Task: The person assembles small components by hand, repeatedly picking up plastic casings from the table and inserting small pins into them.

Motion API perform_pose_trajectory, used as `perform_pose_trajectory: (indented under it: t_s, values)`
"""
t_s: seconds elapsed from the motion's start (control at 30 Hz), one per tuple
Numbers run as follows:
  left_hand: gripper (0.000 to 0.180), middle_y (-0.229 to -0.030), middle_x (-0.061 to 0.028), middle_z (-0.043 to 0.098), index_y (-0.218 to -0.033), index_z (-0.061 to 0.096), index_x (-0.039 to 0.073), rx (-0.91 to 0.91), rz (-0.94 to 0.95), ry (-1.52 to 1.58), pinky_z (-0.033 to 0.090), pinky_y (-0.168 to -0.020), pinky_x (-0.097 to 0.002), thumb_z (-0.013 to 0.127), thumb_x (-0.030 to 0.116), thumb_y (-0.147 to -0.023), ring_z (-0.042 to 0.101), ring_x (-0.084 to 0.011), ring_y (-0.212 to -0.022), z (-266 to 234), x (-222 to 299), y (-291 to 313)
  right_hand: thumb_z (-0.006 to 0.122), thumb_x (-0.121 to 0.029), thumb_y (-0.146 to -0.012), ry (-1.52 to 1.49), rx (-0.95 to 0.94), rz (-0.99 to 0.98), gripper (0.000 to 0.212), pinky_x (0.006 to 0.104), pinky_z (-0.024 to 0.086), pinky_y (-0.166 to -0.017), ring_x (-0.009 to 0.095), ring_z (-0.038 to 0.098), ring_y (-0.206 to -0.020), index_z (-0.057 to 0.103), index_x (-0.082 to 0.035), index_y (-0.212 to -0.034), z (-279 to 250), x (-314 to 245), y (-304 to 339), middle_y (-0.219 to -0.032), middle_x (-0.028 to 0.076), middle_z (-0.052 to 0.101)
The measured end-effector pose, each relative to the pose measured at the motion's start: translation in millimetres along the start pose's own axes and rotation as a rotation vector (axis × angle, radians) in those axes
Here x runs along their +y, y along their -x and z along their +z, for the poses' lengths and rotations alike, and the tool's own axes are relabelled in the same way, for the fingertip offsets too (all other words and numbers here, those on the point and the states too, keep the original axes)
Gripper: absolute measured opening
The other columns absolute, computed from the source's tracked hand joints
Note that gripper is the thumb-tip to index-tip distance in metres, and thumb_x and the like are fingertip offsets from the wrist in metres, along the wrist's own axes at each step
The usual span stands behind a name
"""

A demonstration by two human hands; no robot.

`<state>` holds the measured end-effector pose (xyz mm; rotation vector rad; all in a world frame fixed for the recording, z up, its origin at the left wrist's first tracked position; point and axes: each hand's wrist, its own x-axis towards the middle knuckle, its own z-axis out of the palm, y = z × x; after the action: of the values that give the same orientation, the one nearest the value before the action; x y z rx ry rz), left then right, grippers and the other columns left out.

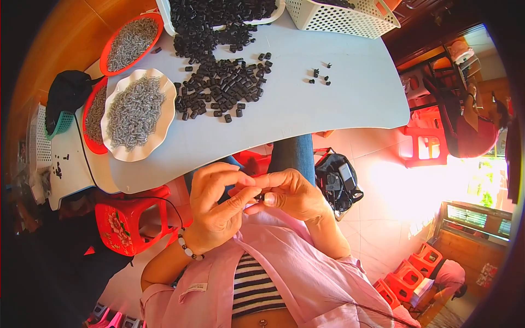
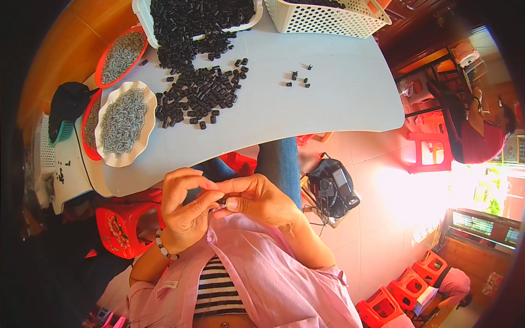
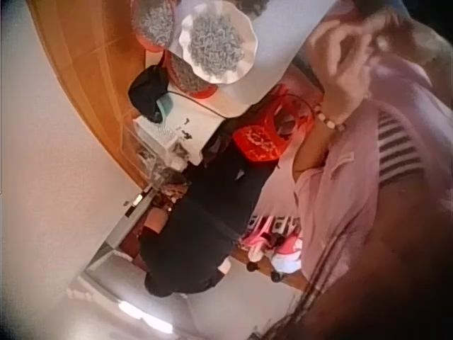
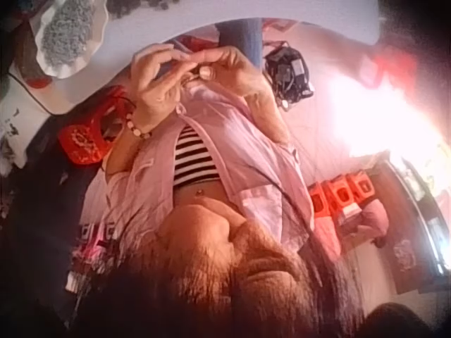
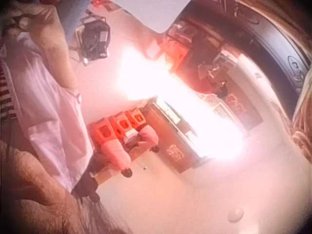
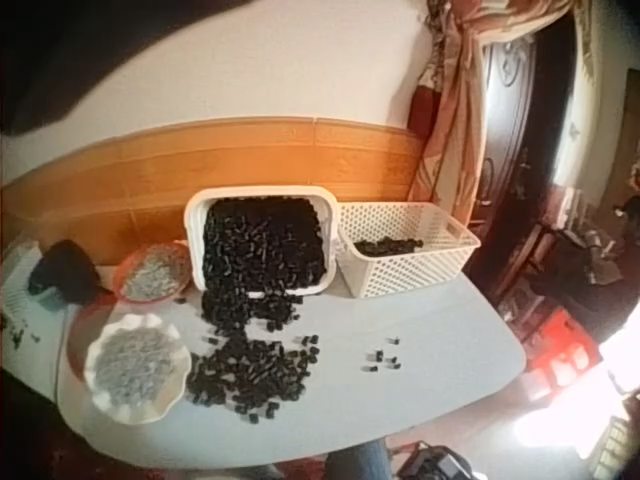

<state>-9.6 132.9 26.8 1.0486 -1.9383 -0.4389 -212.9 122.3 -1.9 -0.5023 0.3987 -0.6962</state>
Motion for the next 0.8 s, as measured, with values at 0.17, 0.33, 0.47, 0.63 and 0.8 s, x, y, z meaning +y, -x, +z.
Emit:
perform_pose_trajectory:
  t_s: [0.17, 0.33, 0.47, 0.63, 0.8]
  values:
    - [0.04, -0.103, -0.0062, 0.066, -0.101, 0.075, 0.007, -0.029, 0.071, -0.032, 0.05, -0.085, -0.0377, 0.072, -0.008, -0.065, 0.061, -0.0279, -0.103, 0.3, -2.8, 0.0, 0.059, 0.0, -0.096, 0.118, 0.044, -0.034, 0.028, 0.032, 0.053, -0.096, 0.015, 0.065, -0.104, 0.064, 0.006, -0.123, 2.1, 2.2, -1.6, -0.115, 0.011, 0.07]
    - [0.039, -0.105, -0.0096, 0.067, -0.102, 0.073, -0.001, -0.034, 0.084, 0.038, 0.058, -0.079, -0.0365, 0.069, -0.012, -0.065, 0.065, -0.0304, -0.101, 3.0, -4.6, 1.5, 0.058, 0.003, -0.095, 0.202, 0.083, -0.063, 0.027, 0.0319, 0.053, -0.095, 0.015, 0.065, -0.103, 0.065, 0.006, -0.121, 3.4, 6.3, -0.9, -0.113, 0.011, 0.071]
    - [0.04, -0.105, -0.0116, 0.067, -0.103, 0.072, -0.004, -0.036, 0.06, 0.114, 0.058, -0.077, -0.0365, 0.068, -0.013, -0.065, 0.067, -0.0302, -0.095, 6.6, -5.0, 4.4, 0.059, 0.004, -0.095, 0.181, 0.127, -0.09, 0.027, 0.0338, 0.055, -0.095, 0.018, 0.067, -0.105, 0.065, 0.006, -0.121, 8.3, 6.3, -0.3, -0.114, 0.013, 0.07]
    - [0.034, -0.099, -0.0112, 0.067, -0.099, 0.073, -0.001, 0.011, 0.013, 0.089, 0.057, -0.073, -0.0344, 0.065, -0.018, -0.071, 0.068, -0.0274, -0.089, 8.0, -3.4, 1.2, 0.061, 0.002, -0.095, 0.127, 0.124, -0.11, 0.027, 0.0362, 0.056, -0.096, 0.021, 0.068, -0.105, 0.065, 0.006, -0.121, 8.6, 5.9, -6.2, -0.114, 0.014, 0.07]
    - [0.035, -0.102, -0.0132, 0.067, -0.104, 0.072, -0.002, 0.07, -0.041, 0.119, 0.057, -0.075, -0.0325, 0.063, -0.017, -0.073, 0.068, -0.0281, -0.089, 9.3, -16.4, -8.1, 0.061, -0.004, -0.098, 0.177, 0.19, -0.133, 0.026, 0.0334, 0.056, -0.094, 0.02, 0.069, -0.101, 0.065, 0.006, -0.121, 19.2, -5.1, -20.1, -0.112, 0.014, 0.071]
